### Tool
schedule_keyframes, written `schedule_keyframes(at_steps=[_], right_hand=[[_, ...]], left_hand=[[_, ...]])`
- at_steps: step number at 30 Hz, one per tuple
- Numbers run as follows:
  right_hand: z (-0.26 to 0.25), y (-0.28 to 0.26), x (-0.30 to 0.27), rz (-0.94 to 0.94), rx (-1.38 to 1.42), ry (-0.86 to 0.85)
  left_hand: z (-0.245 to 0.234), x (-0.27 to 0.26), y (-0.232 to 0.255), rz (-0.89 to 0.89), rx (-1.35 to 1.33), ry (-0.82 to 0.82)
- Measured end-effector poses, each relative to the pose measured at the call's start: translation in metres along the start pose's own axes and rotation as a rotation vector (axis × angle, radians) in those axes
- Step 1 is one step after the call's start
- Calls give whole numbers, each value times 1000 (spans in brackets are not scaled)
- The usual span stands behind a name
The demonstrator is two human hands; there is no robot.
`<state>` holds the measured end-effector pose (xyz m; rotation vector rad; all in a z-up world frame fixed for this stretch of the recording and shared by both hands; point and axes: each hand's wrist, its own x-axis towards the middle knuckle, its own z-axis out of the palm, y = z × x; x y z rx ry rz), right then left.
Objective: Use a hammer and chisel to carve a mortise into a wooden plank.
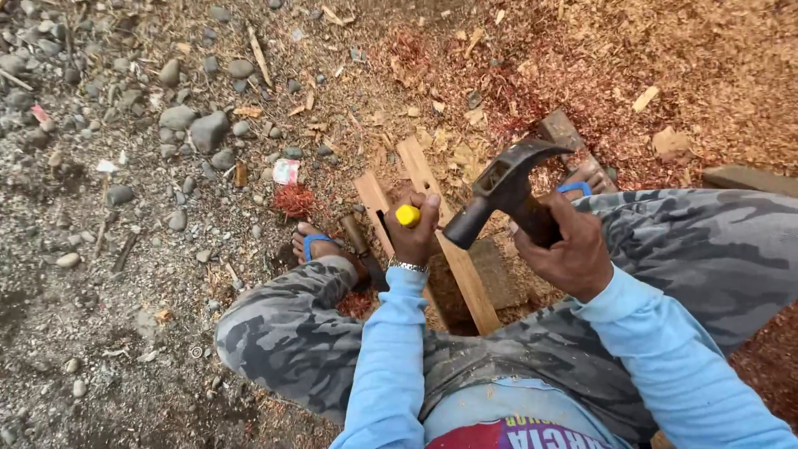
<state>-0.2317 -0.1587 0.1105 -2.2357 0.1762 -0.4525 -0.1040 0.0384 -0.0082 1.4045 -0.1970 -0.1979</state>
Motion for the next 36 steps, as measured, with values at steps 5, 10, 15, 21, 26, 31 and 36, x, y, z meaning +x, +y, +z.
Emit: schedule_keyframes(at_steps=[5,10,15,21,26,31,36], right_hand=[[0,-1,3,23,-15,-28],[1,-4,5,24,-23,-16],[4,-4,5,26,-13,-32],[5,-2,4,47,-5,-69],[4,-6,6,34,26,-67],[5,-4,4,33,6,-74],[6,-5,5,29,39,-92]], left_hand=[[-2,-1,0,14,-30,4],[-2,0,-2,15,-29,28],[-3,0,-2,-5,-77,46],[-3,-1,-4,16,-66,57],[-3,-2,-1,2,-90,60],[-2,-2,2,7,-78,62],[-2,-3,3,15,-82,63]])
